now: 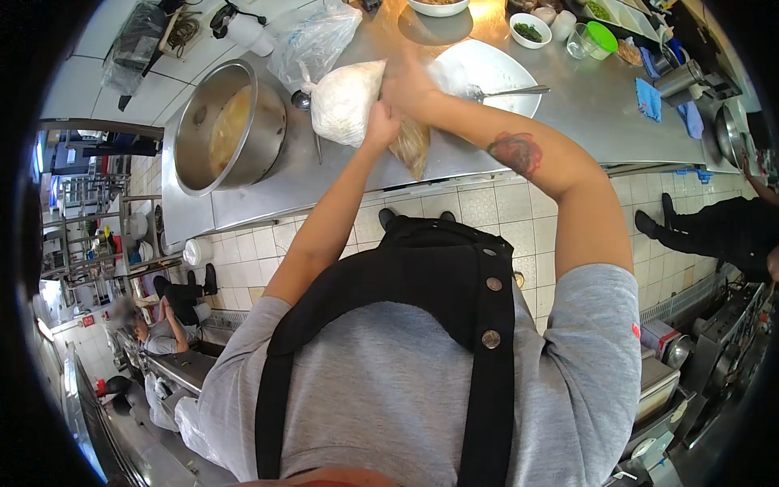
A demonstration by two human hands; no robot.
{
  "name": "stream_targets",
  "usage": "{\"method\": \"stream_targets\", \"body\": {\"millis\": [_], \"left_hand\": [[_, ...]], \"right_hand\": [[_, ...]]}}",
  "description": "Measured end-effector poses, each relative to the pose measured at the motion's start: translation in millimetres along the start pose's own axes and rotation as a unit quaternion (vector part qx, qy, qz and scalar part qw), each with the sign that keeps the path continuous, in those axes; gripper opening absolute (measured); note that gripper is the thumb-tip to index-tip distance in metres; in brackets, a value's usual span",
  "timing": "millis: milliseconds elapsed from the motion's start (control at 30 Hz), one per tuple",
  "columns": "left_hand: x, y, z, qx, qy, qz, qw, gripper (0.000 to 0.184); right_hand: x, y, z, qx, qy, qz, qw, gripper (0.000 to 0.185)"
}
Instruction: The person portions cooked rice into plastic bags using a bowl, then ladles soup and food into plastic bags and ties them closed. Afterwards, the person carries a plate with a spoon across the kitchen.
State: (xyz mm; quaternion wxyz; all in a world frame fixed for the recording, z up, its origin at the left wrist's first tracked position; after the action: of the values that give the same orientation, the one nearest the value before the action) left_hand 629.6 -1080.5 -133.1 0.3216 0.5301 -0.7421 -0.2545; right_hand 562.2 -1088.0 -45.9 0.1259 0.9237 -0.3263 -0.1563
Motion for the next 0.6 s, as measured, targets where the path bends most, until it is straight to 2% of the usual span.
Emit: {"method": "stream_targets", "body": {"millis": [33,100,167,267,367,400,467,500,567,600], "left_hand": [[0.4,-1.6,-1.7,-0.083,-0.038,-0.042,0.995,0.023],[1.0,15.9,-7.6,-0.052,-0.084,0.022,0.995,0.025],[0.4,26.1,-4.0,-0.072,-0.160,0.078,0.981,0.021],[-0.9,25.2,9.2,-0.234,-0.318,-0.018,0.919,0.021],[4.9,40.3,2.7,-0.172,-0.336,0.027,0.926,0.020],[5.5,53.5,-4.7,-0.133,-0.340,0.061,0.929,0.021],[1.7,88.9,-27.9,-0.050,-0.344,0.127,0.929,0.025],[0.2,103.1,-37.7,-0.076,-0.333,0.141,0.929,0.025],[-2.2,132.8,-55.7,-0.128,-0.313,0.173,0.925,0.025],[-1.7,148.1,-63.8,-0.186,-0.319,0.139,0.919,0.026]], "right_hand": [[-2.2,14.5,12.5,-0.007,-0.087,0.028,0.996,0.019],[-34.1,30.4,10.3,0.115,-0.088,0.048,0.988,0.018],[-59.5,37.1,19.1,0.254,-0.207,0.042,0.944,0.024],[-83.3,58.9,39.0,0.447,-0.190,-0.052,0.873,0.030],[-111.1,76.0,33.4,0.497,-0.219,0.010,0.839,0.035],[-118.8,80.2,22.6,0.475,-0.152,-0.035,0.866,0.035],[-136.9,89.9,9.5,0.481,-0.139,-0.062,0.863,0.033],[-144.6,95.7,1.8,0.484,-0.132,-0.075,0.862,0.033],[-160.3,113.4,-17.3,0.561,-0.092,-0.104,0.816,0.032],[-165.9,120.5,-23.8,0.597,-0.072,-0.117,0.790,0.032]]}}
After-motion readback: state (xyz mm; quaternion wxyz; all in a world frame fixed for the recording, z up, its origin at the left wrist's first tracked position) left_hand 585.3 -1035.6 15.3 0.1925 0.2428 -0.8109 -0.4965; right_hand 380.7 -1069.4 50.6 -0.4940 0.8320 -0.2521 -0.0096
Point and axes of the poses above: each hand's wrist, its own x-axis towards the middle knuckle, its own z-axis out of the palm, y = z × x, the point moved 6 cm from there along x, towards the middle knuckle, and after that the axes turned 11 degrees about -y, right-handed, at the moved point
